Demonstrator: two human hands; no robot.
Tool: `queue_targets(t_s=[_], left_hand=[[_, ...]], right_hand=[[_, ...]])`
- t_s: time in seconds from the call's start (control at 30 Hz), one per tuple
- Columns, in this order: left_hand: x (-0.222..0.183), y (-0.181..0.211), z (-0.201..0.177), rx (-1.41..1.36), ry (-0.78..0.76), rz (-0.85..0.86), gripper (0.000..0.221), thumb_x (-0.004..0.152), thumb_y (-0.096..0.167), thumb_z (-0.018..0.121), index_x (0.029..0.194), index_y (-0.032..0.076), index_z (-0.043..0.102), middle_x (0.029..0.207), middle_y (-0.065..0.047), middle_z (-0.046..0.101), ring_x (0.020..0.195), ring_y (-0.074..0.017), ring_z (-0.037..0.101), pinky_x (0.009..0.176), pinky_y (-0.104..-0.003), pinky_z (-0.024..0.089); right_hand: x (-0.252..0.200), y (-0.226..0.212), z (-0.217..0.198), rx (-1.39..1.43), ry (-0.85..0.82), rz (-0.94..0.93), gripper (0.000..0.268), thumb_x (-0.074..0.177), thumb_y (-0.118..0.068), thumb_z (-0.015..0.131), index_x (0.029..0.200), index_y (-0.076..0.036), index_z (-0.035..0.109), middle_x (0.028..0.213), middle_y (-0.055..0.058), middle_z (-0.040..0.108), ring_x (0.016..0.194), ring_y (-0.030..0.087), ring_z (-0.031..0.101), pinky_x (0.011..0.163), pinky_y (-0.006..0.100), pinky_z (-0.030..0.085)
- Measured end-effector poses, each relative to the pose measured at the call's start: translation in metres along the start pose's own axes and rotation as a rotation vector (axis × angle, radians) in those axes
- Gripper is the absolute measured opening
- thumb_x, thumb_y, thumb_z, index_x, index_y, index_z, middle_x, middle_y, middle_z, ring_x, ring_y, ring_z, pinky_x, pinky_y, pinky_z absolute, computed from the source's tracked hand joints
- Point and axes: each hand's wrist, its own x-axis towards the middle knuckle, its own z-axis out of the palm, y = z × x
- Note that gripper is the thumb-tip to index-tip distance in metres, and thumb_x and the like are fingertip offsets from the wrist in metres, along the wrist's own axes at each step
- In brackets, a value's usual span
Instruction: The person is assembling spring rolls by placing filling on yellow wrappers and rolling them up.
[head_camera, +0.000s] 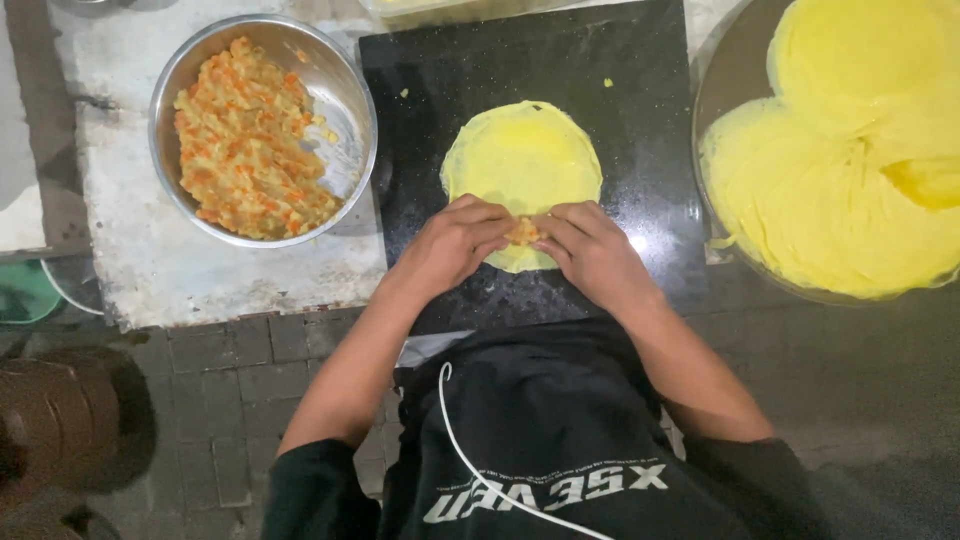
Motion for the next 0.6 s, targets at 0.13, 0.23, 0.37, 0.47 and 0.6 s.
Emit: queue_targets(t_s=[0.13,0.23,0.37,0.47,0.6], left_hand=[[0.006,0.016,-0.017,-0.036,-0.046,-0.010,0.033,0.088,0.017,0.075,0.120,0.007,0.070,0.115,-0.016,0.069,0.108,-0.0339,0.064,0.093,-0.041,0.053],[0.012,0.025,-0.013,-0.050,-0.020,-0.032,0.055,0.079,0.028,0.084,0.127,0.012,0.066,0.123,-0.015,0.066,0.115,-0.0329,0.060,0.097,-0.041,0.051],[0.014,0.010,0.022,0.013,0.022,-0.013,0.037,0.088,0.030,0.076,0.121,0.014,0.070,0.115,-0.009,0.070,0.110,-0.0274,0.063,0.089,-0.038,0.052],[0.015,0.005,0.032,0.000,0.062,0.023,0.025,0.091,0.027,0.073,0.114,0.017,0.074,0.108,-0.005,0.073,0.103,-0.0236,0.065,0.085,-0.034,0.052],[0.013,0.010,0.033,-0.011,0.143,0.066,0.030,0.091,0.028,0.074,0.116,0.013,0.072,0.110,-0.009,0.072,0.102,-0.0290,0.066,0.087,-0.037,0.054]], right_hand=[[0.001,0.001,-0.004,0.017,-0.007,0.019,0.020,0.091,-0.020,0.073,0.105,-0.006,0.073,0.098,0.008,0.066,0.097,0.026,0.065,0.085,0.036,0.057],[0.001,-0.002,-0.007,0.045,-0.042,0.069,0.023,0.089,-0.020,0.074,0.108,-0.006,0.072,0.101,0.010,0.066,0.104,0.028,0.065,0.088,0.038,0.057],[0.004,-0.019,-0.028,0.046,-0.179,0.179,0.037,0.085,-0.012,0.077,0.119,-0.003,0.068,0.112,0.016,0.065,0.112,0.032,0.063,0.096,0.042,0.054],[0.002,-0.024,-0.034,0.109,-0.137,0.209,0.033,0.087,-0.013,0.075,0.118,-0.003,0.068,0.111,0.017,0.067,0.111,0.034,0.064,0.095,0.045,0.054],[-0.001,-0.019,-0.012,0.116,0.058,0.136,0.016,0.088,-0.014,0.076,0.104,-0.010,0.075,0.102,0.008,0.072,0.099,0.029,0.068,0.089,0.042,0.056]])
